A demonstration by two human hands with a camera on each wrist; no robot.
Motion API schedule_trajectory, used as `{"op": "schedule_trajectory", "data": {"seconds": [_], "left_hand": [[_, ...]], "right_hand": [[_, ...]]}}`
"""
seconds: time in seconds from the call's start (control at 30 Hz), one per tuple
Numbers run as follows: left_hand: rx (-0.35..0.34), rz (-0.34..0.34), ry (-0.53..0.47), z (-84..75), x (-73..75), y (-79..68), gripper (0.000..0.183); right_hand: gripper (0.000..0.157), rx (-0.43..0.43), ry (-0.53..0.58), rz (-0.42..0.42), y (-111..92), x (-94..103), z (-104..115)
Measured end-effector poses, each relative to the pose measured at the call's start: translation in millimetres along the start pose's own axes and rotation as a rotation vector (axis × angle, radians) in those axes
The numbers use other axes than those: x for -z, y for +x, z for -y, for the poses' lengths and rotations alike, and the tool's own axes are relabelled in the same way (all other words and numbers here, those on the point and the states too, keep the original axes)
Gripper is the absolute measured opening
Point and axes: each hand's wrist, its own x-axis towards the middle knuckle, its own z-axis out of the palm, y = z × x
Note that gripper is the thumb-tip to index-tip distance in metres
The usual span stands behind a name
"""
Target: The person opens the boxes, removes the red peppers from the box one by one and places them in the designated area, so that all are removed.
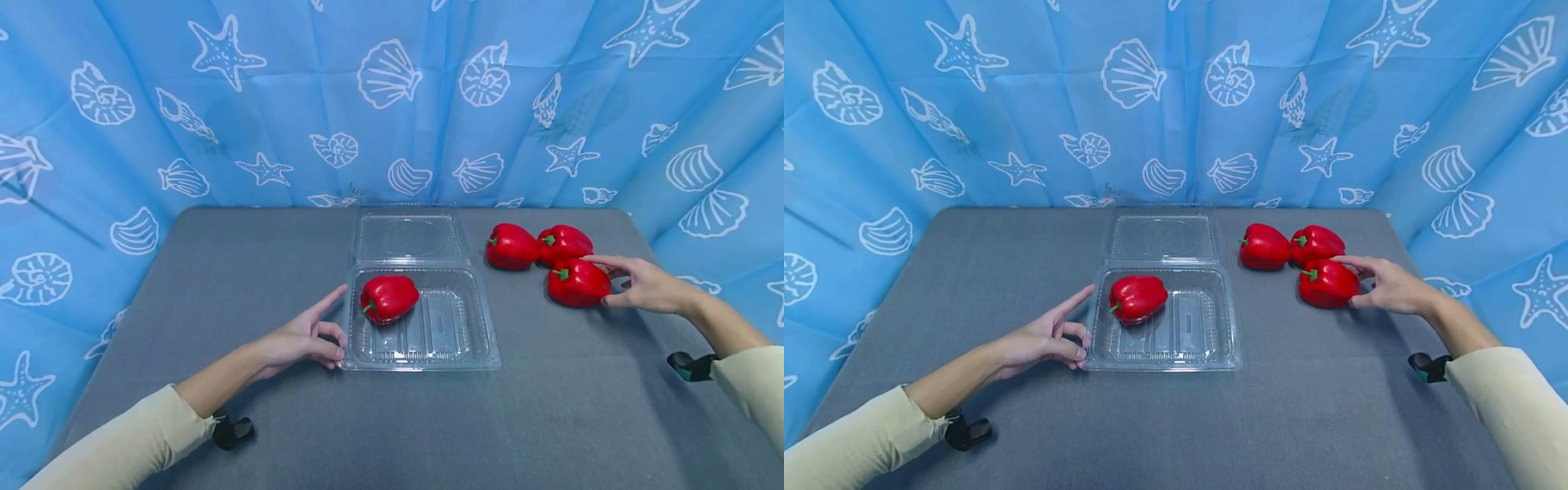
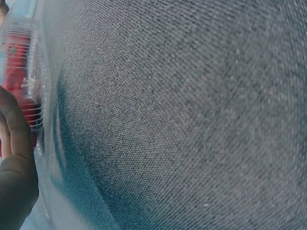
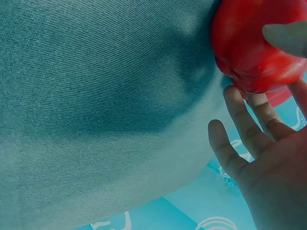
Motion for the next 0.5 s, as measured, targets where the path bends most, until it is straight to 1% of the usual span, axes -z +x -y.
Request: {"op": "schedule_trajectory", "data": {"seconds": [0.27, 0.5], "left_hand": [[-0.010, 0.005, 0.001, 1.0, 0.9, 0.4, 0.106], [-0.008, 0.009, -0.007, 1.6, 1.3, 0.9, 0.105]], "right_hand": [[0.076, -0.020, 0.017, 0.007, -0.2, -0.3, -0.3], [0.076, -0.025, -0.003, 0.002, -2.1, -1.1, -1.3]]}}
